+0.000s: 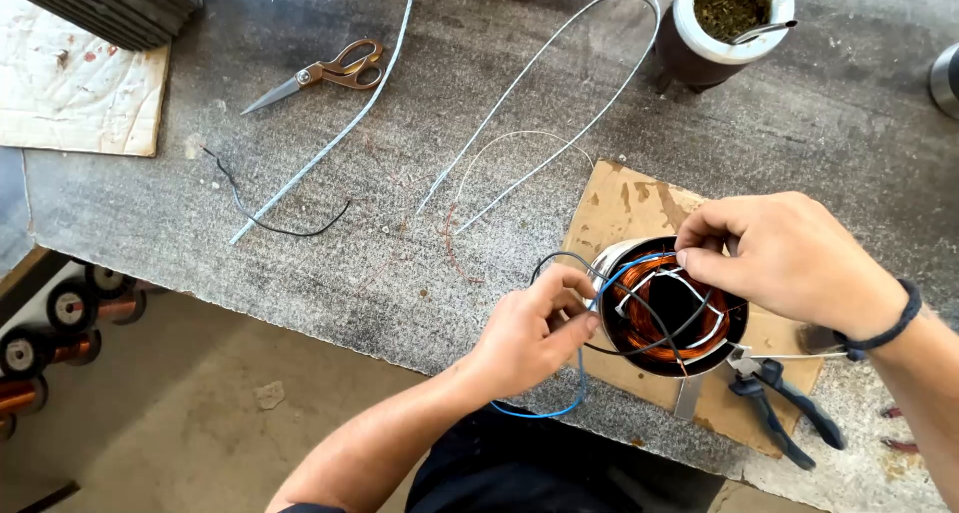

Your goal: Stripping and connecting wires to an electric motor stator

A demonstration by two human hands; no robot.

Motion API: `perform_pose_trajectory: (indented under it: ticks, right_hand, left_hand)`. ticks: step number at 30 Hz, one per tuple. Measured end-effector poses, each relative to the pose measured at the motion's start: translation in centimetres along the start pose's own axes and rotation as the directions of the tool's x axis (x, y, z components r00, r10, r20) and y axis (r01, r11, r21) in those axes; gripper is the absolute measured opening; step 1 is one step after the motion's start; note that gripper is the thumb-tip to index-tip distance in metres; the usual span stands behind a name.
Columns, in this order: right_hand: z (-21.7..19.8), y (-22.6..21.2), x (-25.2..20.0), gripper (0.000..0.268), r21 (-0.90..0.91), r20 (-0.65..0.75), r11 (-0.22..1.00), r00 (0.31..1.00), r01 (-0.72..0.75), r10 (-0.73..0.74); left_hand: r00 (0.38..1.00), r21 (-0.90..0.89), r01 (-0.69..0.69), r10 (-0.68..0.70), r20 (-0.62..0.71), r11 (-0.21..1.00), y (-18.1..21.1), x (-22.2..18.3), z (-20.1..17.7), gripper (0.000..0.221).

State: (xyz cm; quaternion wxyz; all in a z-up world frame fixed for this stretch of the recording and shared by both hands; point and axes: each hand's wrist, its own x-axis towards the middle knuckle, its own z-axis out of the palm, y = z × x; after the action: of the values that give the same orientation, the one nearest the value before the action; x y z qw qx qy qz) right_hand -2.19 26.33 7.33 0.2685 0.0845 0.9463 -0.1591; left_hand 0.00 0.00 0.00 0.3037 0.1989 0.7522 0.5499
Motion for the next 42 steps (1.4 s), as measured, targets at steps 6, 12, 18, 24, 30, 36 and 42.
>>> perform_pose_trajectory:
  ticks: [6,12,18,24,30,36,42]
  right_hand:
    - [-0.4,-0.3,-0.4,0.02,0.026,0.005,0.999,0.999,0.048,-0.048]
    - [-0.2,0.0,-0.1,0.023,-0.035,0.018,0.996,0.997,0.076,-0.076]
    - [-0.4,-0.2,0.0,0.023,-0.061,0.033,0.997,0.998,0.054,-0.052]
    - [-0.3,-0.3,-0.1,0.023,-0.135,0.031,0.991,0.999,-0.004,0.008]
    - [1.8,2.3,1.6,0.02,-0.134,0.0,0.989,0.998,-0.063,0.063]
    - [3.0,3.8,2.1,0.017,0.004,-0.05,1.0,0.999,-0.011,0.011]
    - [2.2,3.2,2.0,0.019,-0.121,-0.007,0.992,0.999,-0.045,0.045]
  left_hand:
    - [0.994,0.03,-0.022,0.019,0.112,0.999,0.4,-1.1,-1.0,0.048]
    - [0.955,-0.249,0.005,0.069,0.289,0.968,-3.0,-4.3,-2.4,0.059]
    - [0.94,0.09,0.041,-0.069,0.335,0.995,-5.0,-6.3,-6.3,0.062]
    - [0.932,0.221,-0.089,0.003,0.363,0.971,-7.6,-7.2,-11.5,0.045]
    - [0.95,0.307,-0.065,-0.036,0.31,0.95,-8.3,-8.2,-13.2,0.03]
    - [0.955,0.283,-0.156,0.071,0.288,0.946,-7.3,-8.5,-13.2,0.023]
    - [0.945,0.384,-0.213,0.09,0.313,0.898,-7.3,-8.4,-12.5,0.023]
